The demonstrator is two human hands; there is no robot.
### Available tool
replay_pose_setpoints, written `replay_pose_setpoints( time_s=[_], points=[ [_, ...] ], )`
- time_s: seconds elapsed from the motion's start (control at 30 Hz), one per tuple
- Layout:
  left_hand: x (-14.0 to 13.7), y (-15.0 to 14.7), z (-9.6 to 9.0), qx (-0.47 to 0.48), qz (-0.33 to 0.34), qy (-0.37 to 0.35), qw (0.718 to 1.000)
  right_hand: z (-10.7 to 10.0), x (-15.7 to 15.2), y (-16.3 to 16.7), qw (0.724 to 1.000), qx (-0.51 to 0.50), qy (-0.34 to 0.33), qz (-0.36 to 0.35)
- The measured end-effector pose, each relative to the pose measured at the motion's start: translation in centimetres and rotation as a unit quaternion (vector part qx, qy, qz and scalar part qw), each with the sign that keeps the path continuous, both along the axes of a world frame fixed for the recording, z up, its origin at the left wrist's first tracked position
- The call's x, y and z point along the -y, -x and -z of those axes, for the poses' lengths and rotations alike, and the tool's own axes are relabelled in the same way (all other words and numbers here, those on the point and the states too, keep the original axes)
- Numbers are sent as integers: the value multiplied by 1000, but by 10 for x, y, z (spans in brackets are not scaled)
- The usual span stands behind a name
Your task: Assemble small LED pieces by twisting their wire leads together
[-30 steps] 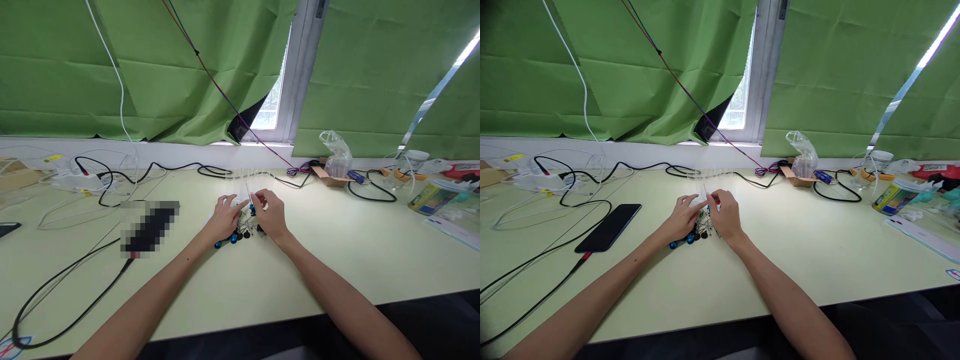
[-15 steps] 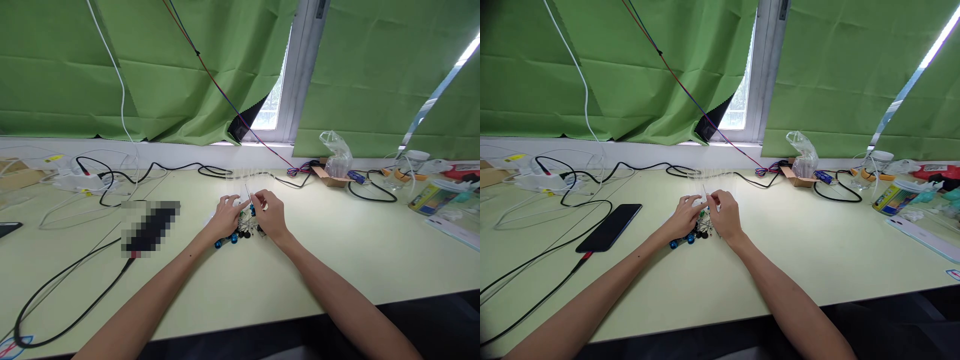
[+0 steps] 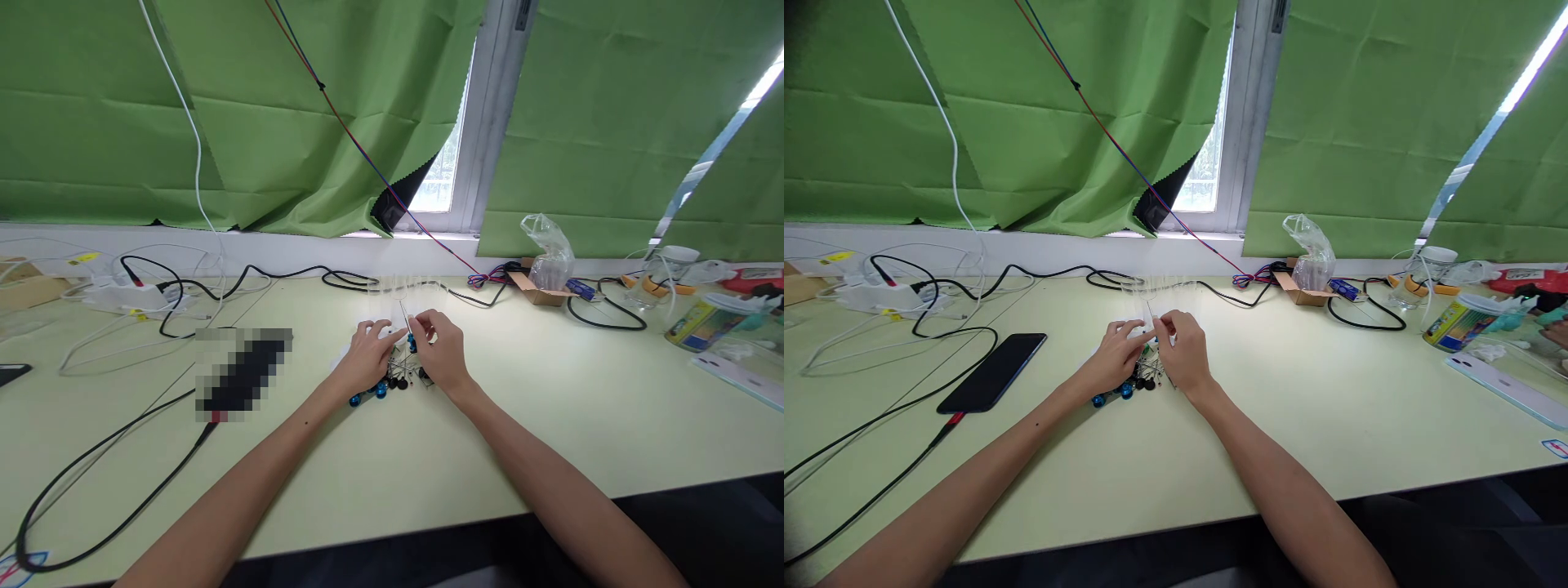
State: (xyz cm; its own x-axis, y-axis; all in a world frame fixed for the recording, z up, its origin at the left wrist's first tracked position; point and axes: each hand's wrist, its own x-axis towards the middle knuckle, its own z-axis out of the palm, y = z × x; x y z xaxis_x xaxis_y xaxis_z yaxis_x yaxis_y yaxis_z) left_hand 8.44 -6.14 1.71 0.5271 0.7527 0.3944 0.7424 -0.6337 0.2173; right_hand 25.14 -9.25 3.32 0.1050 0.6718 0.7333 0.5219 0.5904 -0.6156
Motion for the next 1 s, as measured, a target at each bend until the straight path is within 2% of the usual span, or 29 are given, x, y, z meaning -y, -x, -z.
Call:
replay_pose_setpoints(
  time_s=[0.53, 0.8, 1.0],
  points=[
    [3, 2, -4, 29, 13, -39, 999, 0, -1, -1, 1000, 0, 2, 2],
    [10, 2, -15, 86, 10, -25, 996, -3, 1, -1, 1000, -7, 0, 2],
    [14, 0, -19, 148, 17, -59, 987, -4, 1, -1, 1000, -20, -1, -2]
  ],
)
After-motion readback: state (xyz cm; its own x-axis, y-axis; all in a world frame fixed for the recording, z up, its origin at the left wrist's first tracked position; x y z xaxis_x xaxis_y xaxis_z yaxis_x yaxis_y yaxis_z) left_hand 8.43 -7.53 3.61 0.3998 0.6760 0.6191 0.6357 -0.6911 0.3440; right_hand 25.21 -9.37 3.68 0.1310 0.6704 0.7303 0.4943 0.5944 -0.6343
